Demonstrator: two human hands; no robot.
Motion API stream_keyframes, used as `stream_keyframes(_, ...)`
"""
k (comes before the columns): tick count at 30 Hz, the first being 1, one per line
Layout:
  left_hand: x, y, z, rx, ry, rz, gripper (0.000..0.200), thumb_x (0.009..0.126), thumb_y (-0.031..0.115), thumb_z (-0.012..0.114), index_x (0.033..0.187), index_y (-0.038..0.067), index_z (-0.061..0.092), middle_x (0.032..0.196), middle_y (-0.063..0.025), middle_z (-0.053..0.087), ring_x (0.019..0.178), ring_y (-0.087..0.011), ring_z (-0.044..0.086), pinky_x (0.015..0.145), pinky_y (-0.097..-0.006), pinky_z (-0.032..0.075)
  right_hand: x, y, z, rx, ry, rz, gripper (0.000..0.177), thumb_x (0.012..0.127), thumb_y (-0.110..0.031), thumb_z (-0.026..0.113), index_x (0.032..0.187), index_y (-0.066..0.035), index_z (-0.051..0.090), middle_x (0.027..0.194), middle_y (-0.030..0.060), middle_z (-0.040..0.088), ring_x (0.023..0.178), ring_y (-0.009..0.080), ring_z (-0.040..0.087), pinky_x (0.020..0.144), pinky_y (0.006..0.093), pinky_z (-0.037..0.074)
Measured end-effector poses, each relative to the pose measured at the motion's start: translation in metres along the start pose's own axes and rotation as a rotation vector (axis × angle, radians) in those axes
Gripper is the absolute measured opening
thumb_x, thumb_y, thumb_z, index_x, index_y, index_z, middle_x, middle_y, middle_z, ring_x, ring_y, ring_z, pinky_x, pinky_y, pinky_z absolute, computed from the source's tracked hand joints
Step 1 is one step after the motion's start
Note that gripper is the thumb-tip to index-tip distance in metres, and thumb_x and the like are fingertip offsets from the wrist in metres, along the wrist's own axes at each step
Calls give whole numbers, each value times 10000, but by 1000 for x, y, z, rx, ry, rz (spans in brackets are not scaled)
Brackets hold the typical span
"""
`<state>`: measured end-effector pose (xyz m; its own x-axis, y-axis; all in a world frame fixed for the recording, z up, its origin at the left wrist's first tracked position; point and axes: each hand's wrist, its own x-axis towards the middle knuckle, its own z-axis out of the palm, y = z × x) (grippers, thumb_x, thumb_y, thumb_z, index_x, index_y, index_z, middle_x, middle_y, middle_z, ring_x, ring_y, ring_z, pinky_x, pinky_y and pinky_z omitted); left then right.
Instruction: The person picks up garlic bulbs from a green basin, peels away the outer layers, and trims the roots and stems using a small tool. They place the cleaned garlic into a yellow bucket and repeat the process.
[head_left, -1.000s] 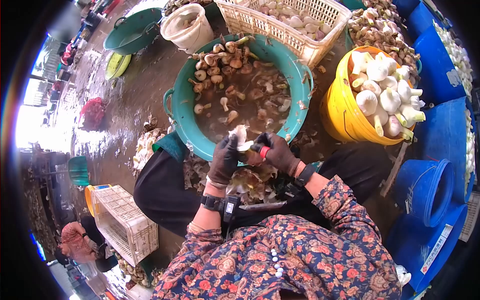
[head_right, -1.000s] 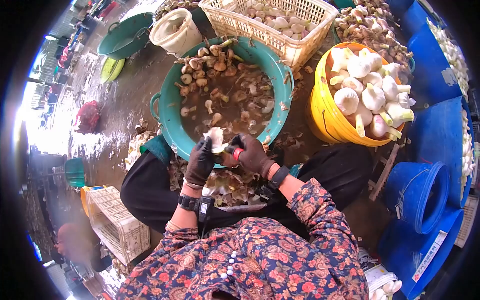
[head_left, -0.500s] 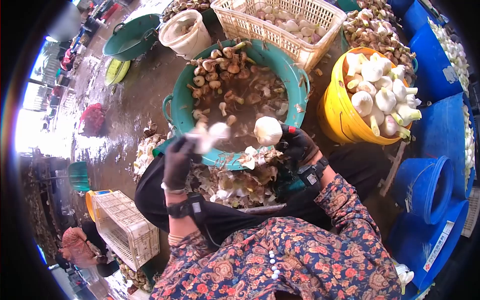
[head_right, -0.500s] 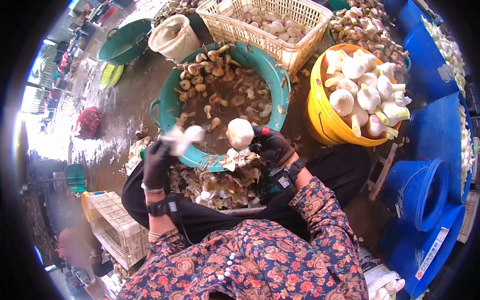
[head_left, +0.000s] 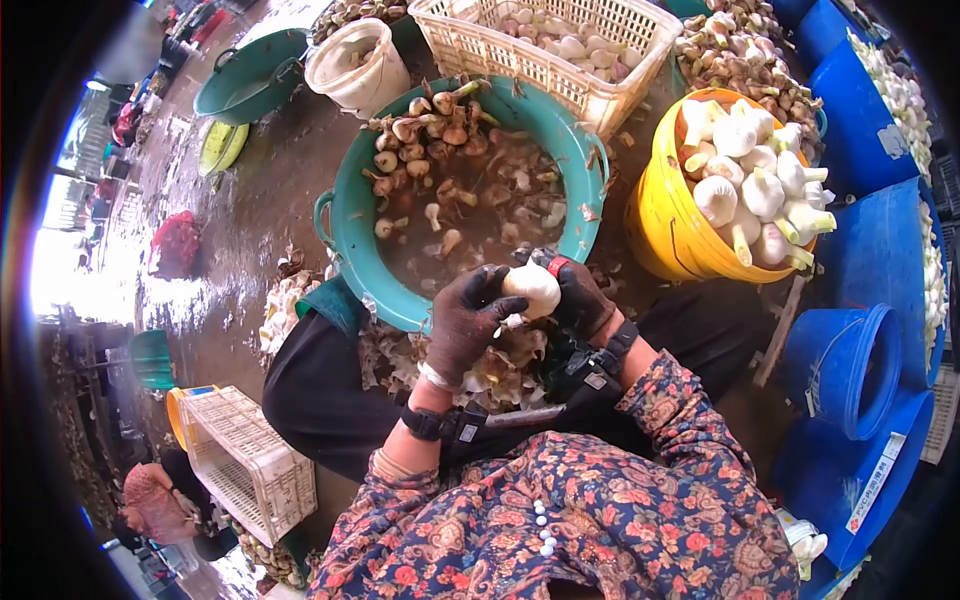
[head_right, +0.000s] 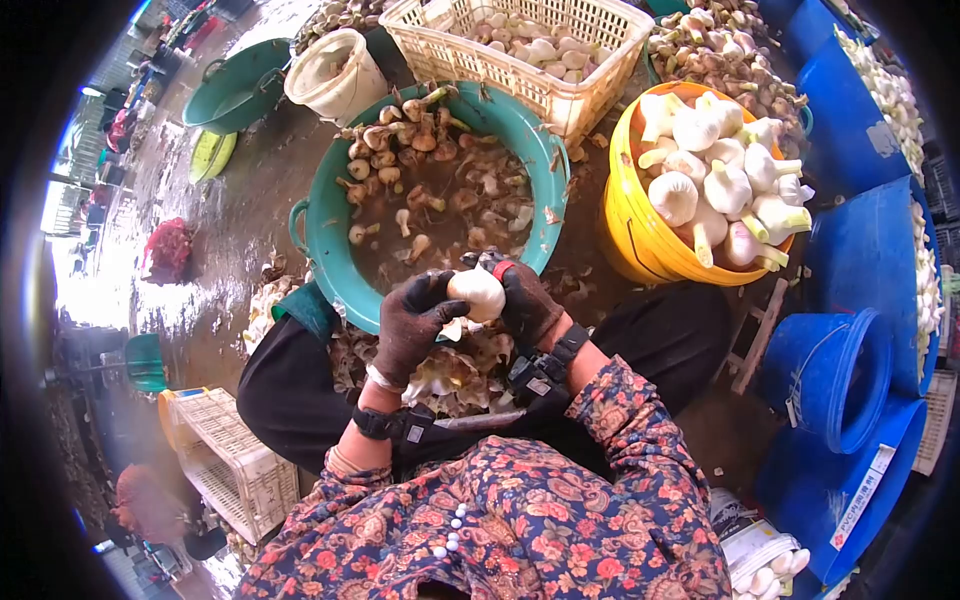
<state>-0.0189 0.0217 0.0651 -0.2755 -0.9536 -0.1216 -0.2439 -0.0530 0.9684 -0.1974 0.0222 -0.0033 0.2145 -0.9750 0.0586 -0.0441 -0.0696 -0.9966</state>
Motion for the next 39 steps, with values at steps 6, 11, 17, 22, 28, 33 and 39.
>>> stream_keyframes(6, -4, -13, 4, 26, 51, 37, 246, 711, 58, 736, 936, 2, 652, 849, -63, 656, 765, -109, 588, 702, -264, 477, 1, 7, 2, -170, 29, -90, 281, 720, -80, 705, 975, -31, 598, 895, 65, 606, 842, 193, 597, 754, 302, 472)
stream_keyframes(11, -13, 0, 5, 127, 41, 93, 164, 745, 69, 715, 859, -1, 620, 775, -81, 615, 697, -126, 564, 644, -271, 455, 1, 7, 1, 205, -58, 116, 317, 787, -171, 652, 1050, -15, 574, 1043, 124, 600, 931, 209, 596, 795, 313, 473)
stream_keyframes(17, -43, 19, 1, -110, -369, -27, 180, 766, 116, 708, 837, -2, 592, 740, -110, 594, 668, -140, 566, 602, -304, 448, 1, -19, -4, 90, -55, 17, 272, 878, -129, 494, 1108, 11, 541, 1036, 117, 623, 913, 233, 623, 842, 356, 502)
stream_keyframes(22, -19, -34, -50, 705, -497, -130, 461, 704, 424, 711, 896, 10, 647, 754, -159, 645, 685, -321, 617, 635, -371, 476, 14, -1, -10, 1012, 402, 319, 257, 920, -156, 429, 1069, 7, 559, 989, 91, 608, 882, 201, 603, 793, 330, 505)
stream_keyframes(28, 23, -84, -59, 609, -227, -187, 474, 730, 401, 704, 872, -43, 618, 794, -219, 635, 747, -362, 613, 653, -400, 468, 16, -135, -88, 80, 789, -224, 194, 929, -165, 463, 972, -14, 578, 899, 22, 568, 861, 112, 516, 806, 249, 415)
stream_keyframes(33, 65, -117, -74, 622, -275, -246, 419, 751, 384, 660, 868, -17, 626, 831, -239, 628, 804, -365, 613, 692, -421, 455, 18, -175, -221, -1500, 996, -464, 236, 791, -82, 543, 1016, -24, 584, 931, 170, 595, 897, 344, 560, 786, 422, 452)
stream_keyframes(39, 112, -173, -86, 673, 80, -286, 523, 743, 413, 659, 1028, -22, 602, 949, -215, 636, 911, -351, 607, 774, -401, 469, 38, -173, -254, -1491, 655, 28, 390, 865, -242, 564, 1205, -58, 514, 1065, 221, 585, 978, 384, 551, 805, 406, 459)
